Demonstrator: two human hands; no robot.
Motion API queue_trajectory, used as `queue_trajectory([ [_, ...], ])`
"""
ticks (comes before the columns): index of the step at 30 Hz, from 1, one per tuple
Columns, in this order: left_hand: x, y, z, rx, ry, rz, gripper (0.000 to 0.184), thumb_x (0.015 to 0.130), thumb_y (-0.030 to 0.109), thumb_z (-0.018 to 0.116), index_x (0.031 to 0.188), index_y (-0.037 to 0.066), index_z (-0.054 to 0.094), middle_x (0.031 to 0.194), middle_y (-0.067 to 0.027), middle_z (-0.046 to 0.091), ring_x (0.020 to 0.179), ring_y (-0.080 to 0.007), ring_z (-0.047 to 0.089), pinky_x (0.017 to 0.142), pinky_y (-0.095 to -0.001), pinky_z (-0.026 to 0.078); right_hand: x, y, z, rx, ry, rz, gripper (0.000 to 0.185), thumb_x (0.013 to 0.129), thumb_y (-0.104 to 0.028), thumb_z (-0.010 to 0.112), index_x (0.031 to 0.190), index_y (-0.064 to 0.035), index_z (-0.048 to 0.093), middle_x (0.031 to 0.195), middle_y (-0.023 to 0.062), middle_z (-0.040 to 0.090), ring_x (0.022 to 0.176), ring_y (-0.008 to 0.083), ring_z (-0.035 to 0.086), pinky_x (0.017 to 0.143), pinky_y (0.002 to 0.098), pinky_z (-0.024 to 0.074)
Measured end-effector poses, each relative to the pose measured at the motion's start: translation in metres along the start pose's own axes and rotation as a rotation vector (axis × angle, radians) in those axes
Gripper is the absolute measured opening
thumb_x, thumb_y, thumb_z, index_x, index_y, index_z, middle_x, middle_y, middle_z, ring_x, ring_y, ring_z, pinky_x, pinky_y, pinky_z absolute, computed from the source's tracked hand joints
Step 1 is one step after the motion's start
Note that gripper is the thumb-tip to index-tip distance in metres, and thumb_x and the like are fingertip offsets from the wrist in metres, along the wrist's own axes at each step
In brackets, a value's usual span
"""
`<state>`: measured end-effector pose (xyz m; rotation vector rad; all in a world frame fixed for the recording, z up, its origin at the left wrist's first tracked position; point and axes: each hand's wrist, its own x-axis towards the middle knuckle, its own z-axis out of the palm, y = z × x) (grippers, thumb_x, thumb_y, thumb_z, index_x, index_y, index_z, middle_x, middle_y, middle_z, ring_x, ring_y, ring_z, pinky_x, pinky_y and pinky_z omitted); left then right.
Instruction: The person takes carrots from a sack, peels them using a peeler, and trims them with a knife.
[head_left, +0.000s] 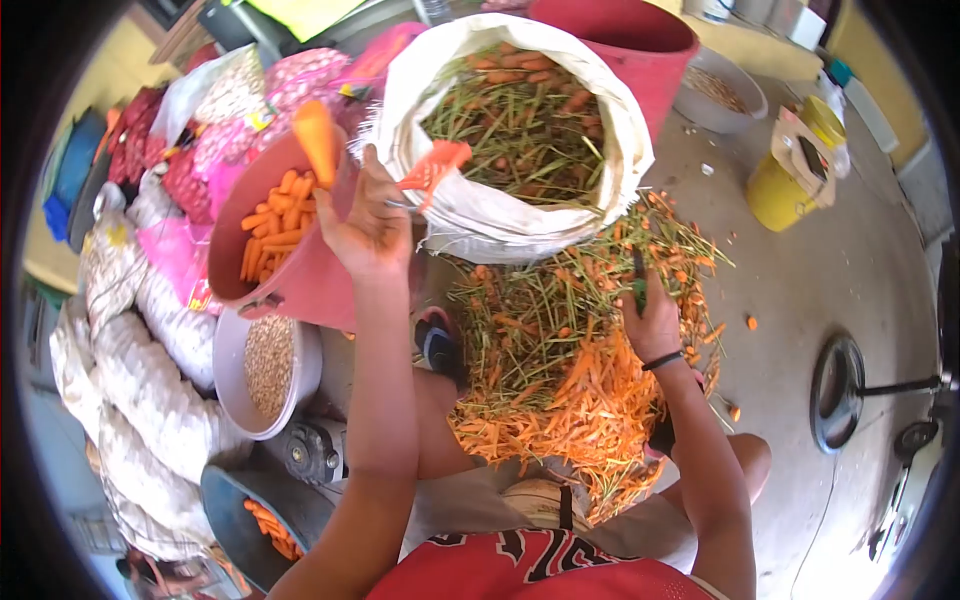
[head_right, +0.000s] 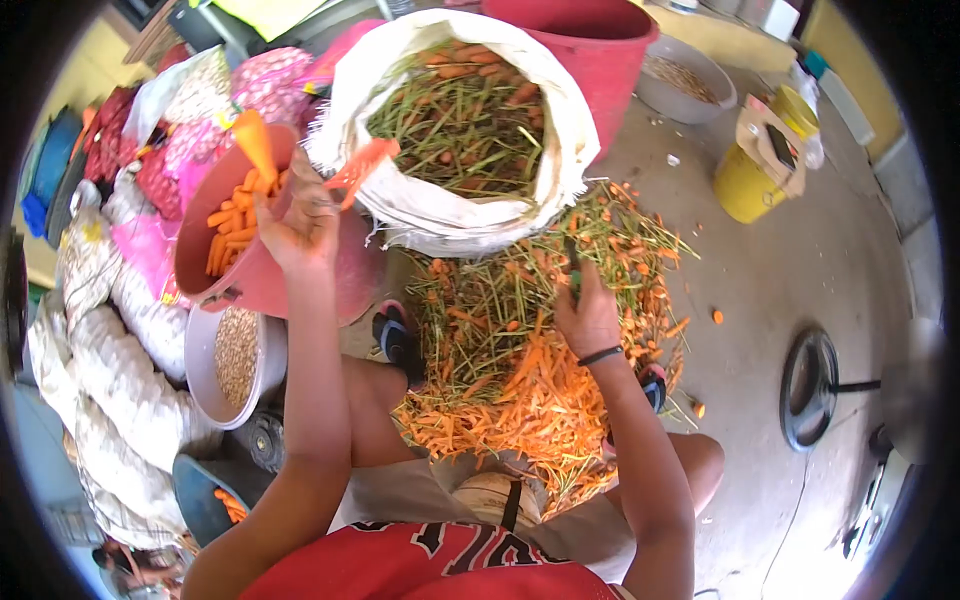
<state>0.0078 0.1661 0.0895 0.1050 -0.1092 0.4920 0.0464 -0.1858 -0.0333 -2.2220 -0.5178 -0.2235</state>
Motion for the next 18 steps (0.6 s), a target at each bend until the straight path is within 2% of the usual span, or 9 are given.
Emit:
queue_trajectory([
  [2, -0.009, -0.002, -0.037, 0.22, -0.236, -0.115, 0.054, 0.097, 0.046, 0.049, 0.123, -0.001, 0.052, 0.109, -0.0122, 0.066, 0.076, -0.0198, 0.065, 0.054, -0.0266, 0.046, 0.003, 0.023, 0.013, -0.02, -0.029, -0.135, 0.032, 0.095, -0.024, 0.062, 0.115, -0.0003, 0.056, 0.087, 0.0205, 0.063, 0.069, 0.0272, 0.066, 0.054, 0.0362, 0.0511],
  [3, -0.024, -0.021, -0.033, 0.337, 0.004, -0.101, 0.048, 0.097, 0.045, 0.049, 0.119, 0.002, 0.055, 0.098, -0.0077, 0.065, 0.065, -0.0158, 0.059, 0.05, -0.0246, 0.041, 0.003, 0.029, 0.018, -0.034, -0.042, -0.193, 0.032, 0.095, -0.023, 0.062, 0.117, -0.0004, 0.055, 0.093, 0.0208, 0.063, 0.072, 0.0253, 0.067, 0.055, 0.0349, 0.0513],
  [4, -0.038, -0.044, -0.029, 0.45, 0.247, -0.091, 0.043, 0.097, 0.043, 0.05, 0.114, 0.005, 0.058, 0.087, -0.0033, 0.065, 0.055, -0.0118, 0.052, 0.046, -0.0227, 0.036, 0.003, 0.018, 0.018, 0.266, -0.111, -0.013, 0.034, 0.096, -0.025, 0.06, 0.12, -0.0009, 0.053, 0.096, 0.0194, 0.063, 0.074, 0.0232, 0.066, 0.056, 0.0335, 0.0513],
  [6, -0.051, -0.074, -0.037, 0.531, 0.253, -0.346, 0.038, 0.097, 0.04, 0.051, 0.114, 0.007, 0.059, 0.072, 0.0005, 0.058, 0.047, -0.0071, 0.041, 0.042, -0.0206, 0.028, 0.006, -0.027, 0.014, 0.862, -0.243, 0.368, 0.038, 0.098, -0.028, 0.058, 0.124, -0.0018, 0.05, 0.104, 0.0165, 0.061, 0.076, 0.019, 0.065, 0.057, 0.0305, 0.0514],
  [8, -0.064, -0.103, -0.033, 0.55, 0.171, -0.518, 0.036, 0.098, 0.037, 0.051, 0.117, 0.007, 0.058, 0.067, 0.0022, 0.055, 0.044, -0.0042, 0.033, 0.04, -0.0201, 0.024, 0.014, -0.04, 0.008, 1.006, -0.266, 0.48, 0.046, 0.1, -0.038, 0.051, 0.133, -0.0065, 0.046, 0.087, 0.0059, 0.061, 0.066, 0.0116, 0.06, 0.048, 0.0238, 0.0435],
  [10, -0.075, -0.118, -0.026, 0.635, 0.093, -0.607, 0.034, 0.099, 0.032, 0.051, 0.121, 0.006, 0.056, 0.063, 0.0025, 0.053, 0.043, -0.0045, 0.033, 0.04, -0.0203, 0.025, 0.021, -0.033, 0.002, 1.127, -0.274, 0.628, 0.05, 0.101, -0.043, 0.049, 0.137, -0.0087, 0.044, 0.08, 0.003, 0.06, 0.061, 0.0095, 0.057, 0.044, 0.0213, 0.0379],
  [11, -0.078, -0.122, -0.032, 0.687, 0.006, -0.601, 0.031, 0.101, 0.026, 0.049, 0.124, 0.005, 0.054, 0.066, 0.0015, 0.054, 0.045, -0.0042, 0.035, 0.041, -0.0204, 0.025, 0.026, -0.027, -0.001, 1.206, -0.245, 0.574, 0.053, 0.1, -0.046, 0.049, 0.139, -0.0107, 0.044, 0.074, -0.0007, 0.058, 0.056, 0.006, 0.051, 0.042, 0.0192, 0.0303],
  [14, -0.081, -0.13, -0.031, 0.809, -0.001, -0.647, 0.03, 0.101, 0.023, 0.048, 0.126, 0.005, 0.052, 0.071, 0.0004, 0.056, 0.047, -0.0042, 0.039, 0.04, -0.0205, 0.025, 0.036, -0.023, -0.021, 1.074, -0.168, 0.428, 0.049, 0.098, -0.041, 0.056, 0.135, -0.0097, 0.049, 0.074, -0.0005, 0.057, 0.054, 0.0049, 0.047, 0.041, 0.0195, 0.0293],
  [18, -0.086, -0.147, -0.029, 0.718, 0.044, -0.638, 0.035, 0.099, 0.018, 0.054, 0.132, 0.006, 0.048, 0.092, -0.0031, 0.059, 0.082, -0.0108, 0.057, 0.065, -0.0248, 0.046, 0.038, -0.014, -0.03, 0.513, -0.085, 0.183, 0.029, 0.094, -0.021, 0.065, 0.118, -0.0048, 0.062, 0.074, -0.0034, 0.056, 0.058, 0.0051, 0.046, 0.05, 0.0226, 0.0383],
])
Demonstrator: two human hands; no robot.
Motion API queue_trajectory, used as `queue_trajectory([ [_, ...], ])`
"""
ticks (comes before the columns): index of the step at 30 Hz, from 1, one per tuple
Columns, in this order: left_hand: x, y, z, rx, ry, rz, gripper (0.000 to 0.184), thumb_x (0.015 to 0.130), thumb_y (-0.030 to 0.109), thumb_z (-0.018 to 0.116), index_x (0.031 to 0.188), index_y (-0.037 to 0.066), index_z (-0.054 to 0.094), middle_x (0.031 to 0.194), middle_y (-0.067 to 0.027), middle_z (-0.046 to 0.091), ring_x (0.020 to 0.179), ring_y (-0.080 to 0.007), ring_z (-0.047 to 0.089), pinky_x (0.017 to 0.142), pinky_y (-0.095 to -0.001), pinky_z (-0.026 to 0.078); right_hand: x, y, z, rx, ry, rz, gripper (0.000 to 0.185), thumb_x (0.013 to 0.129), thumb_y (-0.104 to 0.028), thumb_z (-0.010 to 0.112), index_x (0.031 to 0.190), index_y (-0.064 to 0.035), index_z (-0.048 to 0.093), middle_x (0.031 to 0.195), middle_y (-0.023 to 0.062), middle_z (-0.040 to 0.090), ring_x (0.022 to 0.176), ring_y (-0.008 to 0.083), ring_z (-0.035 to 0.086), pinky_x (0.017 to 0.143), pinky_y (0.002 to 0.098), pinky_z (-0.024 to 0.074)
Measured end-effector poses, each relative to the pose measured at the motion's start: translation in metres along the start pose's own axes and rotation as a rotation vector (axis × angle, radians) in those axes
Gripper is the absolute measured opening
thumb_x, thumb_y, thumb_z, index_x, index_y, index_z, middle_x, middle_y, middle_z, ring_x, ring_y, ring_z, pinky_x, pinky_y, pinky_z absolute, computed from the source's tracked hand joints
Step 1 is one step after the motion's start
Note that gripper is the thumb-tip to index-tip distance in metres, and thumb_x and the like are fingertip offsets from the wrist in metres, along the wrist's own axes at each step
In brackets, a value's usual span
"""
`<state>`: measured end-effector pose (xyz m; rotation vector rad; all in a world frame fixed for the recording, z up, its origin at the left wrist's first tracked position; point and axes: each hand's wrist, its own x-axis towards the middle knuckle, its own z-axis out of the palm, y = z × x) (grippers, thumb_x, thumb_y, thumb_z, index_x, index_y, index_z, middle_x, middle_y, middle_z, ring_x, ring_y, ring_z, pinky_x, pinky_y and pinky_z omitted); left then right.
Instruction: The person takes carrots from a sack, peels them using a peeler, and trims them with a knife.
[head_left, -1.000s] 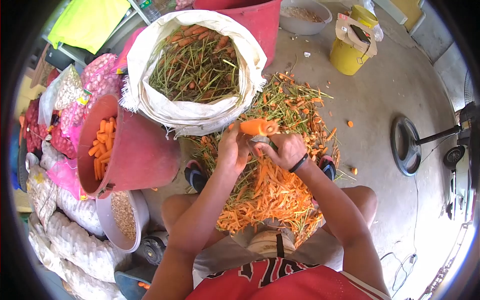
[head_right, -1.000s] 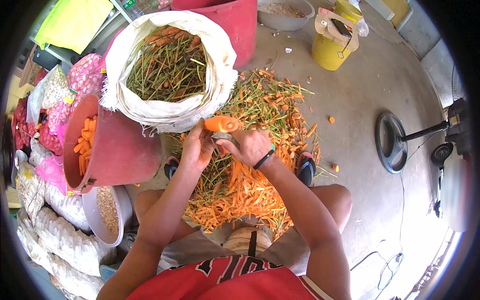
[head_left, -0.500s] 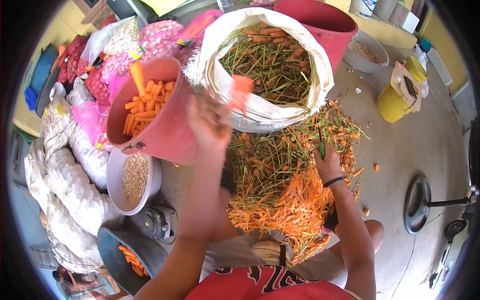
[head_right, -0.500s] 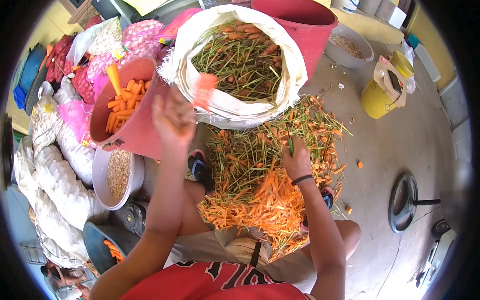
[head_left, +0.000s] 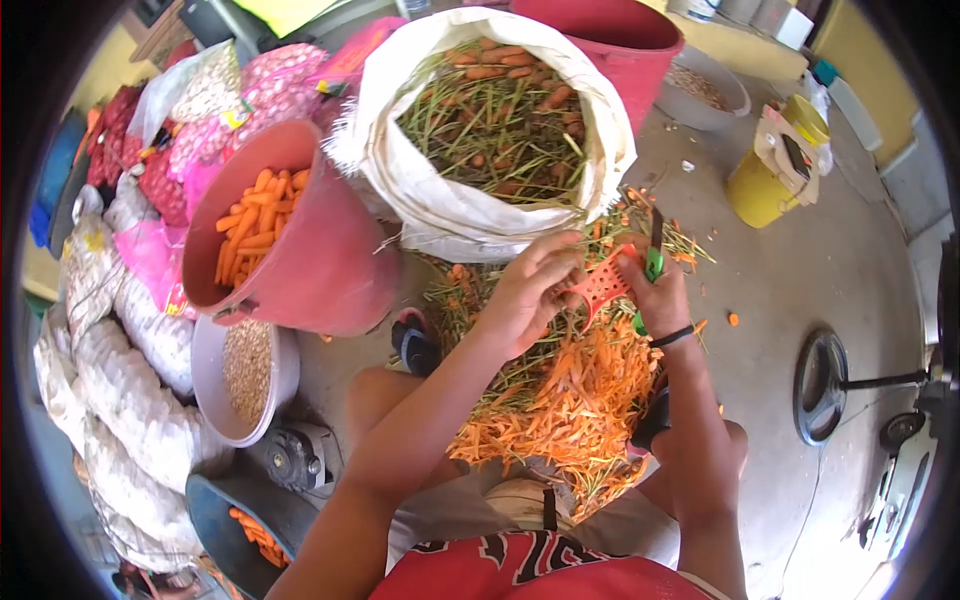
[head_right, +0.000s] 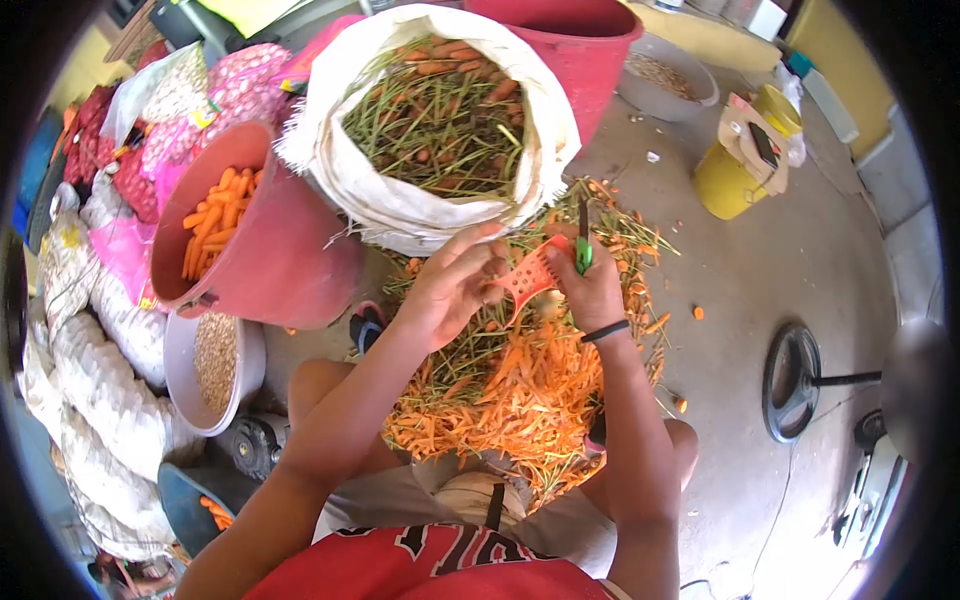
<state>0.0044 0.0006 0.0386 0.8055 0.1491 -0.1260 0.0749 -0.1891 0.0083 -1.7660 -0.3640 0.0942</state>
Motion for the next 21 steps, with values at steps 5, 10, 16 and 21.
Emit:
queue_trajectory([
  [5, 0.009, -0.032, -0.004, 0.113, -0.037, -0.056, 0.032, 0.098, 0.021, 0.058, 0.125, 0.003, 0.055, 0.11, -0.0056, 0.064, 0.094, -0.0137, 0.061, 0.085, -0.0311, 0.049, 0.003, -0.01, -0.026, -0.025, 0.273, 0.054, 0.02, 0.097, -0.02, 0.061, 0.108, -0.0045, 0.064, 0.081, 0.0005, 0.06, 0.072, 0.0066, 0.052, 0.064, 0.0233, 0.0443],
  [10, 0.018, -0.041, 0.01, 0.106, 0.038, -0.097, 0.023, 0.098, 0.024, 0.059, 0.113, 0.007, 0.063, 0.099, -0.0007, 0.067, 0.091, -0.0099, 0.061, 0.081, -0.0273, 0.048, 0.001, -0.009, -0.027, -0.116, 0.413, -0.106, 0.018, 0.098, -0.018, 0.058, 0.109, -0.0046, 0.064, 0.087, 0.0039, 0.065, 0.079, 0.0099, 0.058, 0.072, 0.0258, 0.0475],
  [16, 0.031, -0.061, 0.014, 0.471, -0.036, -0.137, 0.024, 0.095, 0.027, 0.064, 0.107, 0.007, 0.07, 0.099, 0.0004, 0.069, 0.089, -0.0076, 0.061, 0.077, -0.0263, 0.049, 0.003, -0.013, -0.038, -0.113, 0.539, -0.15, 0.017, 0.098, -0.016, 0.057, 0.109, -0.0039, 0.064, 0.089, 0.0059, 0.066, 0.083, 0.0114, 0.06, 0.076, 0.0268, 0.0479],
  [21, 0.052, -0.001, 0.026, 0.766, -0.033, 0.076, 0.031, 0.094, 0.026, 0.063, 0.116, 0.004, 0.066, 0.108, -0.0043, 0.069, 0.09, -0.0115, 0.063, 0.076, -0.0256, 0.051, 0.007, -0.012, -0.072, -0.11, 0.598, -0.132, 0.017, 0.098, -0.016, 0.058, 0.109, -0.0038, 0.063, 0.086, 0.0051, 0.066, 0.08, 0.011, 0.059, 0.074, 0.0271, 0.0482],
])
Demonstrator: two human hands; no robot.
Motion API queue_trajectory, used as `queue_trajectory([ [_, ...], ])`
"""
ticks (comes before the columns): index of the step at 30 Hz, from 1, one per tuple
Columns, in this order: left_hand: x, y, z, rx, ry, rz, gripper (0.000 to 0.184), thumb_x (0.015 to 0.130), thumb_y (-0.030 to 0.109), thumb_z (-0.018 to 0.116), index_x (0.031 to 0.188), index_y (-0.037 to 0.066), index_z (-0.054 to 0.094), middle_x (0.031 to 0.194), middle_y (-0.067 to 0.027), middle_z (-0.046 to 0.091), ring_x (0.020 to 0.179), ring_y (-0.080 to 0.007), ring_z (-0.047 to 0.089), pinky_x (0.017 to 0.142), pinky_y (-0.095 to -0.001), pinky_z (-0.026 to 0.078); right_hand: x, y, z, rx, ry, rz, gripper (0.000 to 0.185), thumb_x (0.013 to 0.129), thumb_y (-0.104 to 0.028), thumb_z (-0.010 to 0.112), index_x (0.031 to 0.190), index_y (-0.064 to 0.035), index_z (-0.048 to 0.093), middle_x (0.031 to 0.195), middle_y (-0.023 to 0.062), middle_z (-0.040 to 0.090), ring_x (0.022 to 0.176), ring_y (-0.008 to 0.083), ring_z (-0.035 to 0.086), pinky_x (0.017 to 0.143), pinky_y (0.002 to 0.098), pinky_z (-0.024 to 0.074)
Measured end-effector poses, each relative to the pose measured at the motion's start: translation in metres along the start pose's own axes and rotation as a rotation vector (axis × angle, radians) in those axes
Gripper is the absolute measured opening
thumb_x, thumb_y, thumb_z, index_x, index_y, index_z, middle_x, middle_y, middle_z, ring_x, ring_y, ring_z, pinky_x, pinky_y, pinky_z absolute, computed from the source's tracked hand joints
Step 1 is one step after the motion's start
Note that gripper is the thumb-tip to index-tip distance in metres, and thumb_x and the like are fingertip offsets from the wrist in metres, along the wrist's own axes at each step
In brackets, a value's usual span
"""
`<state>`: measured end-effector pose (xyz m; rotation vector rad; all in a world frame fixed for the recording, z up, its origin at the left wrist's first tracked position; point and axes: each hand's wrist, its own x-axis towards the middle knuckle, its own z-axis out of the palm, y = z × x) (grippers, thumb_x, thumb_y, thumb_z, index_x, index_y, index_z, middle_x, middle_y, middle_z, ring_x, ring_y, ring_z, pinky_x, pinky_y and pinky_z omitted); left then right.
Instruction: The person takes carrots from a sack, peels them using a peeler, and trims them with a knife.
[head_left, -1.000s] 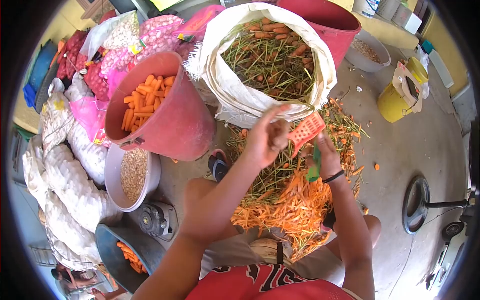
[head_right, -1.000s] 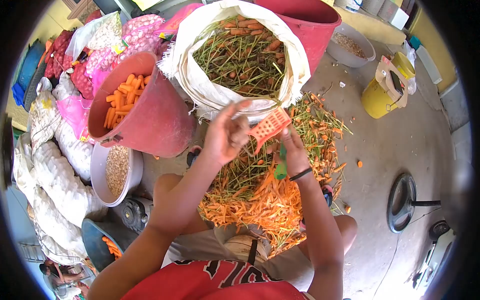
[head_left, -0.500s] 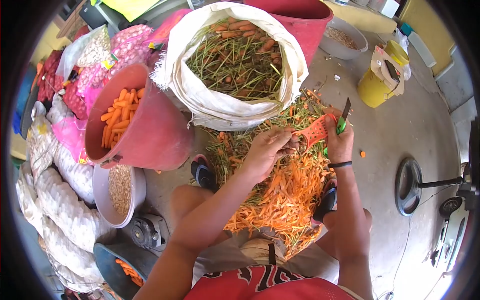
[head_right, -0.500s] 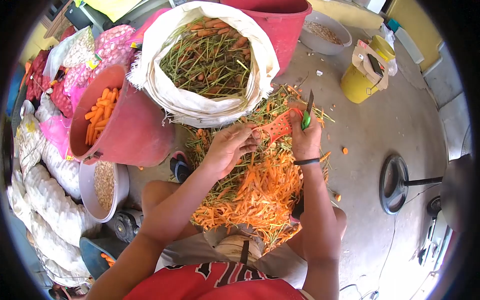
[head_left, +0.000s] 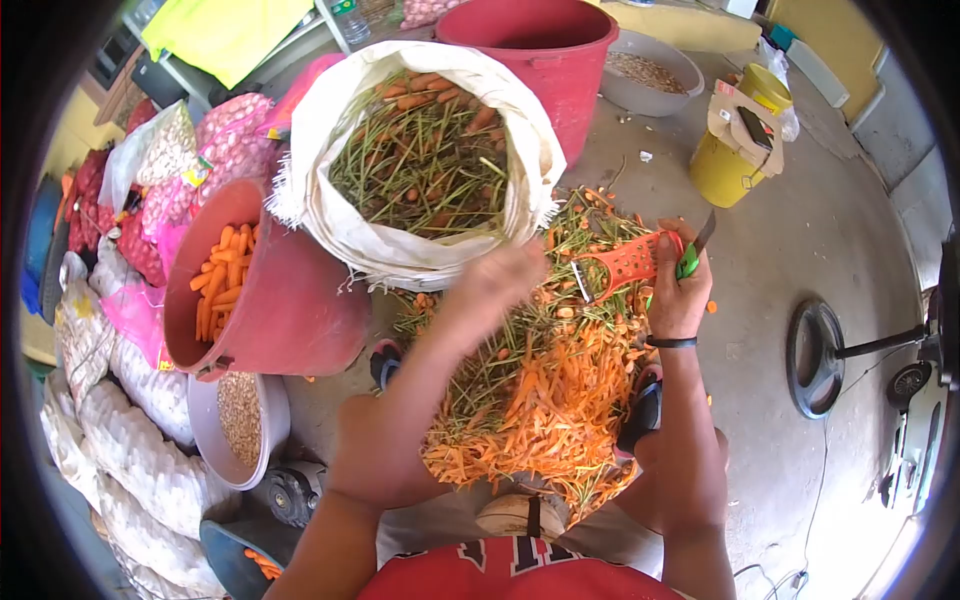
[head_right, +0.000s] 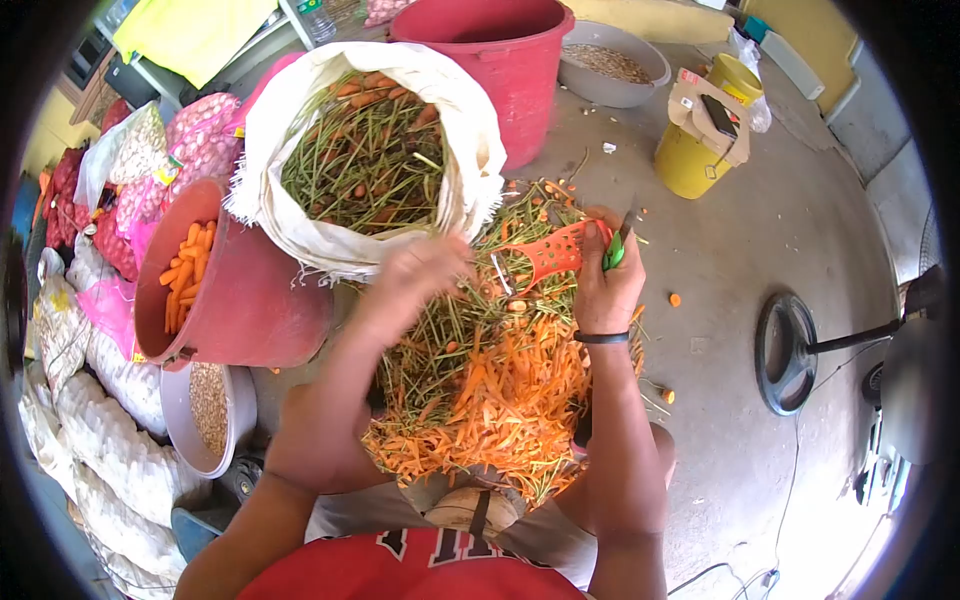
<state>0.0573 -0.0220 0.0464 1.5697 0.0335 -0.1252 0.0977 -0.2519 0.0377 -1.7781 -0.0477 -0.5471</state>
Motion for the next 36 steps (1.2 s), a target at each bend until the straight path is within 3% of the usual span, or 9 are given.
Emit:
queue_trajectory([
  [2, 0.03, 0.03, -0.034, 0.012, 0.233, 0.161, 0.03, 0.095, 0.025, 0.062, 0.116, 0.004, 0.066, 0.106, -0.0049, 0.069, 0.087, -0.0124, 0.064, 0.073, -0.0253, 0.051, 0.005, 0.002, -0.009, 0.081, -0.061, 0.174, 0.018, 0.097, -0.016, 0.059, 0.11, -0.0036, 0.063, 0.085, 0.0048, 0.066, 0.079, 0.0109, 0.059, 0.073, 0.0273, 0.0484],
  [5, 0.09, 0.058, -0.076, 0.337, 0.41, 0.155, 0.027, 0.095, 0.022, 0.058, 0.114, 0.006, 0.069, 0.097, -0.0047, 0.07, 0.077, -0.0116, 0.063, 0.066, -0.0246, 0.049, 0.005, 0.013, -0.009, 0.042, -0.086, 0.056, 0.018, 0.095, -0.016, 0.061, 0.109, -0.004, 0.063, 0.084, 0.0036, 0.065, 0.075, 0.0111, 0.059, 0.07, 0.0272, 0.0489],
  [7, 0.148, 0.041, -0.103, 0.764, 0.269, 0.066, 0.029, 0.093, 0.024, 0.059, 0.111, 0.005, 0.07, 0.091, -0.0087, 0.071, 0.072, -0.0153, 0.061, 0.065, -0.029, 0.049, 0.001, 0.009, -0.005, 0.048, -0.115, -0.007, 0.017, 0.094, -0.016, 0.063, 0.107, -0.0046, 0.064, 0.081, 0.0052, 0.066, 0.071, 0.0118, 0.061, 0.065, 0.0279, 0.0499],
  [10, 0.23, -0.006, -0.121, 1.055, 0.101, 0.054, 0.038, 0.087, 0.038, 0.062, 0.103, 0.005, 0.072, 0.1, -0.0223, 0.069, 0.097, -0.0397, 0.065, 0.087, -0.044, 0.049, -0.003, -0.004, -0.009, -0.056, -0.213, 0.015, 0.016, 0.094, -0.015, 0.062, 0.106, -0.0049, 0.065, 0.08, 0.0106, 0.068, 0.072, 0.0132, 0.064, 0.064, 0.0291, 0.0511],
  [14, 0.308, -0.051, -0.104, 1.214, 0.149, 0.09, 0.063, 0.089, 0.045, 0.053, 0.14, 0.01, 0.046, 0.137, -0.0193, 0.052, 0.123, -0.0375, 0.052, 0.102, -0.042, 0.044, -0.004, -0.003, -0.007, -0.08, -0.245, -0.059, 0.017, 0.089, -0.01, 0.064, 0.105, -0.0035, 0.065, 0.089, 0.0168, 0.068, 0.076, 0.0283, 0.068, 0.069, 0.0354, 0.0526],
  [17, 0.349, -0.063, -0.115, 1.402, -0.111, 0.338, 0.073, 0.087, 0.049, 0.055, 0.146, 0.01, 0.036, 0.146, -0.0183, 0.043, 0.131, -0.0334, 0.046, 0.105, -0.039, 0.041, -0.001, 0.002, -0.01, -0.115, -0.28, -0.087, 0.019, 0.087, -0.008, 0.065, 0.105, -0.0029, 0.064, 0.093, 0.0186, 0.068, 0.082, 0.0343, 0.067, 0.073, 0.0383, 0.0526],
  [18, 0.355, -0.064, -0.114, 1.389, -0.112, 0.175, 0.076, 0.087, 0.05, 0.056, 0.148, 0.01, 0.034, 0.152, -0.0173, 0.035, 0.138, -0.028, 0.039, 0.109, -0.0366, 0.039, -0.001, 0.0, -0.012, -0.112, -0.292, -0.069, 0.019, 0.087, -0.008, 0.065, 0.105, -0.0028, 0.064, 0.094, 0.019, 0.067, 0.084, 0.0353, 0.066, 0.074, 0.0389, 0.0525],
  [27, 0.371, -0.061, -0.105, 1.612, -0.118, 0.056, 0.083, 0.083, 0.053, 0.059, 0.149, 0.012, 0.031, 0.153, -0.0161, 0.034, 0.138, -0.0261, 0.039, 0.109, -0.0358, 0.038, -0.008, -0.01, -0.034, -0.152, -0.335, -0.108, 0.021, 0.086, -0.007, 0.066, 0.106, -0.0014, 0.063, 0.09, 0.0166, 0.068, 0.081, 0.0308, 0.068, 0.072, 0.0369, 0.0522],
  [36, 0.36, -0.059, -0.086, 1.839, -0.059, -0.083, 0.081, 0.08, 0.048, 0.064, 0.146, 0.011, 0.035, 0.147, -0.0139, 0.039, 0.131, -0.0252, 0.044, 0.104, -0.0372, 0.041, -0.003, -0.01, -0.046, -0.161, -0.3, -0.143, 0.021, 0.085, -0.007, 0.066, 0.105, -0.003, 0.063, 0.088, 0.0191, 0.064, 0.077, 0.0384, 0.064, 0.066, 0.0434, 0.0509],
])
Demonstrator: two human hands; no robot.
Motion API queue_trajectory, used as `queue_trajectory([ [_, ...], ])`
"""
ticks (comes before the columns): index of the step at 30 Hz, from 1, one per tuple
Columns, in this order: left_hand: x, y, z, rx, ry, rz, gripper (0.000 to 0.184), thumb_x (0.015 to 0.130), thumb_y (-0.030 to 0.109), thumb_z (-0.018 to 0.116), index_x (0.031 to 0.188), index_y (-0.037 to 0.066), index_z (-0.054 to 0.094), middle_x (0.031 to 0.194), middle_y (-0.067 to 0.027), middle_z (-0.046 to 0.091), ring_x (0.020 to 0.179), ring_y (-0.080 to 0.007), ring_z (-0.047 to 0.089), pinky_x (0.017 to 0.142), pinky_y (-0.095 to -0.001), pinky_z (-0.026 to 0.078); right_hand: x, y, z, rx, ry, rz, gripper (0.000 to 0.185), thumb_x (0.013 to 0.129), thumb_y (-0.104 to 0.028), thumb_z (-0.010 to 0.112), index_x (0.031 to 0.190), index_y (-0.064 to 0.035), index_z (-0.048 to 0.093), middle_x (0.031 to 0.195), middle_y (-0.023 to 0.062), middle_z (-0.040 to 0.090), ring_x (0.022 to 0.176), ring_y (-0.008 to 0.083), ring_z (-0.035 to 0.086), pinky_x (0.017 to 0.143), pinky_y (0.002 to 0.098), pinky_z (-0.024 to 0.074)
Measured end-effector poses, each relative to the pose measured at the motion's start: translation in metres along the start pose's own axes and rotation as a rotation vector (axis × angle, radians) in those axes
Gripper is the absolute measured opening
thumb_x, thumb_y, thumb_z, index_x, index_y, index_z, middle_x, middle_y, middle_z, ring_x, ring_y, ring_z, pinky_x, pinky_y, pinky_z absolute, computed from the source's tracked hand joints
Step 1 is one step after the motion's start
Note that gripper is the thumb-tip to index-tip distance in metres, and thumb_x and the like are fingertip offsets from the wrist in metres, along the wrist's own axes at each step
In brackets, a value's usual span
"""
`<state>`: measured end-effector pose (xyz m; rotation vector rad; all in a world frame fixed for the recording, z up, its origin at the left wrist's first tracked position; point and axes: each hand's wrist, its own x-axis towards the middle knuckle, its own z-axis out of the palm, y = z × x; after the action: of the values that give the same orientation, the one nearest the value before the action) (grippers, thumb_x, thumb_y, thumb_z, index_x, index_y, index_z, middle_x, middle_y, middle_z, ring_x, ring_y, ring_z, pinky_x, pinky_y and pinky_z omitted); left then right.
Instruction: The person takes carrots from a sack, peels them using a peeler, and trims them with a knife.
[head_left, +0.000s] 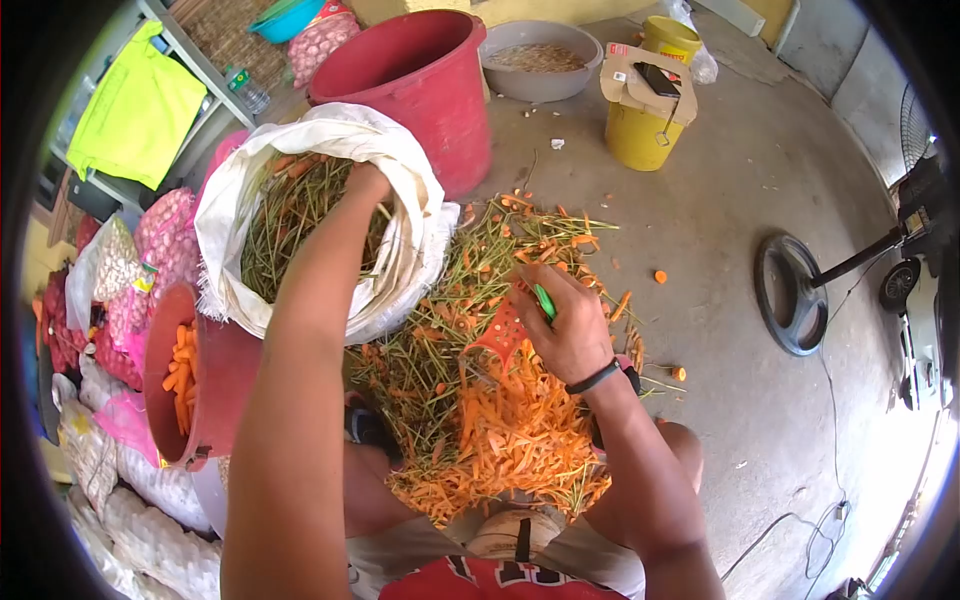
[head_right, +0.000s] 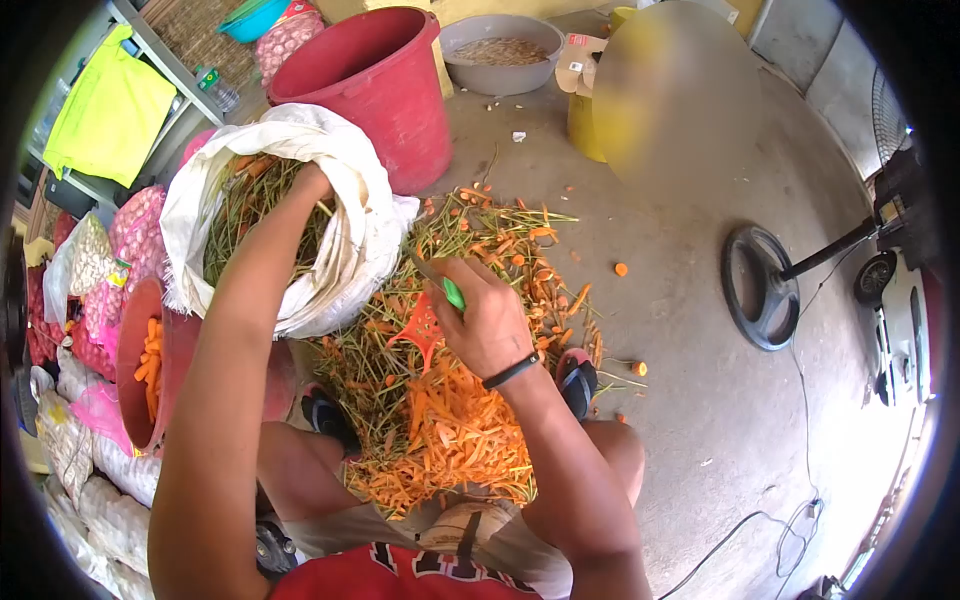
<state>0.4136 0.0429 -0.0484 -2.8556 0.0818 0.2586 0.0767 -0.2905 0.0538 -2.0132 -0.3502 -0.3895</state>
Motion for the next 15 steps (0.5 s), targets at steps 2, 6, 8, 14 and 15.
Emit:
queue_trajectory([
  [2, -0.077, 0.014, -0.074, -0.174, -0.256, 0.101, 0.065, 0.08, 0.031, 0.068, 0.137, 0.006, 0.047, 0.133, -0.0116, 0.053, 0.117, -0.0266, 0.054, 0.092, -0.0415, 0.048, 0.001, 0.003, -0.007, 0.009, 0.021, 0.003, 0.02, 0.085, -0.008, 0.066, 0.104, -0.0032, 0.064, 0.089, 0.0194, 0.065, 0.078, 0.0375, 0.065, 0.067, 0.0425, 0.0515],
  [6, -0.129, -0.052, -0.096, -1.016, -0.32, -0.22, 0.065, 0.076, 0.017, 0.076, 0.134, 0.007, 0.049, 0.119, -0.0117, 0.06, 0.1, -0.0215, 0.062, 0.081, -0.0399, 0.052, 0.001, 0.016, -0.023, 0.038, 0.068, 0.089, 0.018, 0.087, -0.011, 0.066, 0.103, -0.0046, 0.065, 0.089, 0.0199, 0.067, 0.081, 0.0358, 0.067, 0.069, 0.04, 0.0525],
  [8, -0.165, -0.076, -0.101, -1.276, -0.25, -0.155, 0.068, 0.079, 0.016, 0.075, 0.139, 0.009, 0.044, 0.118, -0.0106, 0.061, 0.1, -0.0223, 0.063, 0.082, -0.0399, 0.053, -0.003, 0.019, -0.03, -0.013, 0.045, 0.15, 0.018, 0.087, -0.014, 0.066, 0.103, -0.0053, 0.065, 0.088, 0.0198, 0.068, 0.082, 0.0354, 0.068, 0.07, 0.0394, 0.0526],
  [14, -0.311, -0.062, -0.13, -1.892, -0.053, 0.056, 0.072, 0.086, 0.021, 0.072, 0.147, 0.011, 0.033, 0.135, -0.0111, 0.049, 0.114, -0.0278, 0.058, 0.096, -0.0483, 0.049, -0.025, 0.021, -0.008, -0.191, -0.09, 0.133, 0.022, 0.087, -0.022, 0.066, 0.105, -0.0084, 0.066, 0.085, 0.0197, 0.068, 0.081, 0.0358, 0.068, 0.07, 0.042, 0.0523],
  [15, -0.327, -0.043, -0.132, -1.955, -0.068, 0.052, 0.074, 0.086, 0.023, 0.072, 0.147, 0.011, 0.032, 0.136, -0.0121, 0.048, 0.116, -0.029, 0.057, 0.096, -0.0497, 0.049, -0.03, 0.014, 0.0, -0.157, -0.117, 0.142, 0.023, 0.087, -0.022, 0.066, 0.105, -0.0087, 0.066, 0.084, 0.02, 0.068, 0.081, 0.0364, 0.067, 0.07, 0.0425, 0.0522],
])
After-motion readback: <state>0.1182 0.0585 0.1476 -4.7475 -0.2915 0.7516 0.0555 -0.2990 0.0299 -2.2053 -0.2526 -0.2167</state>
